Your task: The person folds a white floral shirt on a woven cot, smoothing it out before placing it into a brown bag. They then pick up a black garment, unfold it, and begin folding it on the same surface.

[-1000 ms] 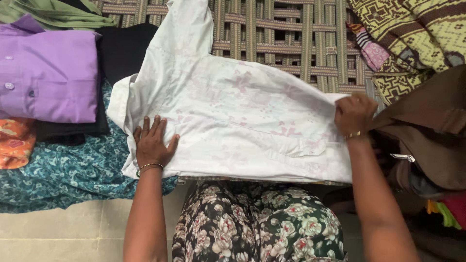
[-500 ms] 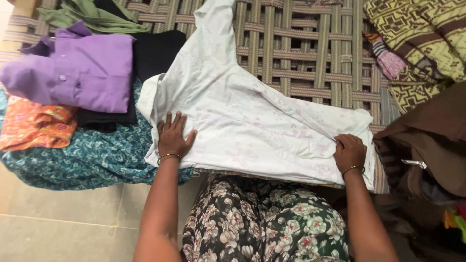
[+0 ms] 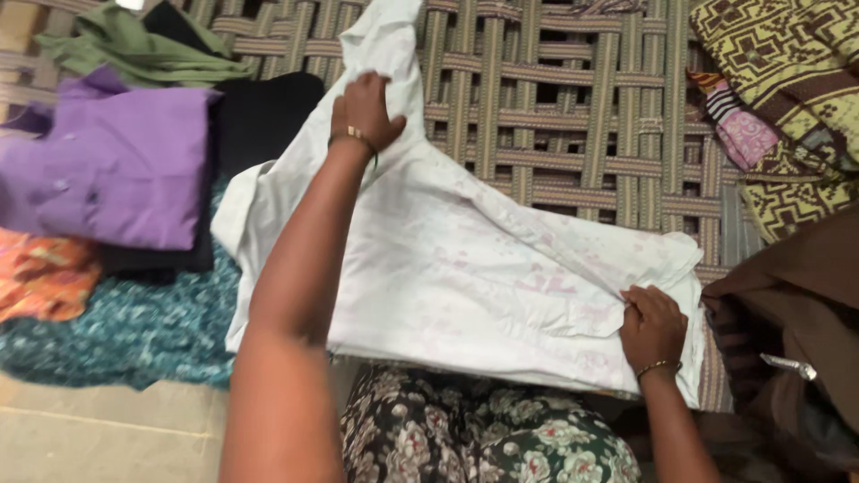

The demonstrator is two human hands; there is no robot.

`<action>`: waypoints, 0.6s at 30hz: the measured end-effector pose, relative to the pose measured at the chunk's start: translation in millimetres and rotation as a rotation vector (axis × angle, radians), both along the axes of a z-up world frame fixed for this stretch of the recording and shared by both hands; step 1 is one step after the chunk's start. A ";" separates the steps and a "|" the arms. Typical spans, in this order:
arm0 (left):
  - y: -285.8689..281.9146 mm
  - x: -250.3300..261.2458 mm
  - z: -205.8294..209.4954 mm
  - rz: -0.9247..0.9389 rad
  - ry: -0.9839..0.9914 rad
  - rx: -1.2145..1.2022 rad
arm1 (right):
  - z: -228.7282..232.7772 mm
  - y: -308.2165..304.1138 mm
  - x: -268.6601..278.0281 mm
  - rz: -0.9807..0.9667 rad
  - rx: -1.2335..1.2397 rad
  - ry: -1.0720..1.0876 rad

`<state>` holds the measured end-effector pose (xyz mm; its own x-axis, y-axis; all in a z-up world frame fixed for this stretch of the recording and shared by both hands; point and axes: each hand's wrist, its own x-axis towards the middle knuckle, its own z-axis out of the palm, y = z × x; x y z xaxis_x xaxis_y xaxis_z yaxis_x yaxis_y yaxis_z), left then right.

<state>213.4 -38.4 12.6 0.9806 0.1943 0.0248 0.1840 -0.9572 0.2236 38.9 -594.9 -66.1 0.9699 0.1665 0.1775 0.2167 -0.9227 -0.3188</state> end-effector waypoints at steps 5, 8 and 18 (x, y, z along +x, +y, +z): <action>-10.2 97.3 -40.2 0.079 0.117 0.048 | 11.4 6.0 3.5 -0.005 0.035 0.035; -14.3 137.6 -70.2 0.031 0.097 0.195 | 17.3 11.1 5.0 -0.029 0.060 0.055; 7.8 176.5 -91.5 0.082 0.142 0.136 | 21.5 13.5 9.6 -0.069 0.067 0.102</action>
<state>390.0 -30.7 -78.9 0.9572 0.2779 -0.0808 0.2829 -0.9573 0.0599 48.5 -581.4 -44.6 0.9923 0.0901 0.0855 0.1169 -0.9100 -0.3979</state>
